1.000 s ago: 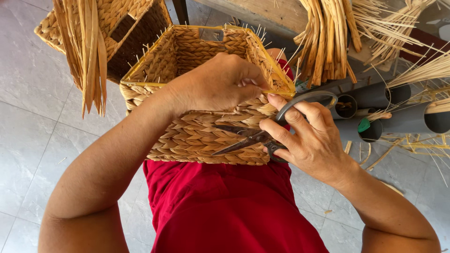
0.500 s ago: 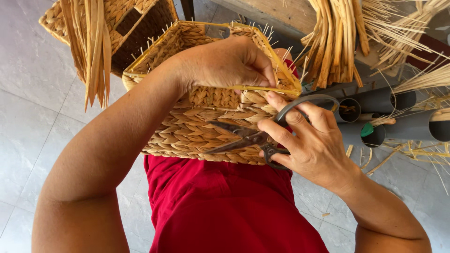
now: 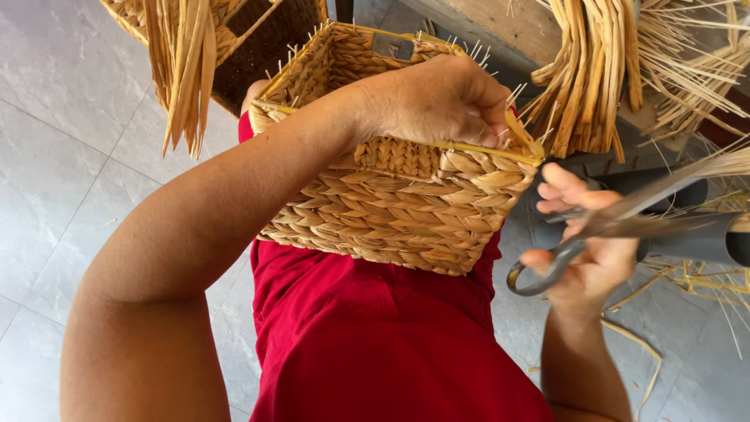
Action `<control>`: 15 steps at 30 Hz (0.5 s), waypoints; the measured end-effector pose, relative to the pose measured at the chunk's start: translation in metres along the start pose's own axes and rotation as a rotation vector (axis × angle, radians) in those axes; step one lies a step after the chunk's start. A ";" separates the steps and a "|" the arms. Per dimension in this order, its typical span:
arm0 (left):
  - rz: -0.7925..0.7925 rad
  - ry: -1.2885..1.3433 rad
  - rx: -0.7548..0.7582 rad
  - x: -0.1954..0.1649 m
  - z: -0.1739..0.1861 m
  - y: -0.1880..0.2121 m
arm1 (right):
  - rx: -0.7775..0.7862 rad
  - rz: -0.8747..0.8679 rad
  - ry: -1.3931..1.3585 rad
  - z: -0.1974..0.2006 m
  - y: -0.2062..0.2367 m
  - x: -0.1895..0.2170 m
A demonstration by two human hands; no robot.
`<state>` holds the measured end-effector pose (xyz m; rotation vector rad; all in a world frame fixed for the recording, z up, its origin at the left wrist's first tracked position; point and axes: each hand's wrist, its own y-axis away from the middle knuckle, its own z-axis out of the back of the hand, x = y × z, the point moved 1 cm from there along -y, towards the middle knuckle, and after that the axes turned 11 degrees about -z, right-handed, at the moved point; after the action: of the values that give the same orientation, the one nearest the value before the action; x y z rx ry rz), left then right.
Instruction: The person trims the protruding woven strands along the rim of a rectangular basket using shears. They rotate the basket to access different sides and continue cutting the excess material flush with the edge.
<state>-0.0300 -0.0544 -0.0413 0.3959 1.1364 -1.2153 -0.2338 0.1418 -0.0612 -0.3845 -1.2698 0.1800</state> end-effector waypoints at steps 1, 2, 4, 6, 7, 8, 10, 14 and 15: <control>0.004 0.008 -0.022 -0.002 0.001 0.001 | -0.045 -0.063 -0.122 -0.001 0.007 -0.008; 0.009 0.019 -0.043 -0.005 0.001 0.002 | -0.074 -0.122 -0.199 -0.001 0.014 -0.013; 0.096 0.221 -0.098 -0.016 0.008 0.011 | -0.122 -0.226 -0.317 -0.006 0.029 -0.021; 0.140 0.165 -0.128 -0.033 0.026 0.027 | -0.135 -0.298 -0.371 -0.014 0.040 -0.028; 0.136 0.013 -0.124 -0.042 0.038 0.039 | -0.138 -0.321 -0.382 -0.019 0.045 -0.031; 0.132 -0.140 -0.116 -0.051 0.049 0.051 | -0.143 -0.344 -0.393 -0.023 0.049 -0.032; 0.279 -0.281 0.130 -0.064 0.066 0.074 | -0.155 -0.366 -0.399 -0.034 0.054 -0.036; 0.711 -0.373 0.465 -0.070 0.068 0.100 | -0.164 -0.290 -0.302 -0.059 0.057 -0.046; 0.729 -0.348 0.500 -0.069 0.065 0.100 | -0.171 -0.298 -0.270 -0.063 0.056 -0.048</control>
<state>0.0940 -0.0310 0.0143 0.8525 0.3106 -0.8464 -0.1837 0.1652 -0.1408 -0.3191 -1.5979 -0.1362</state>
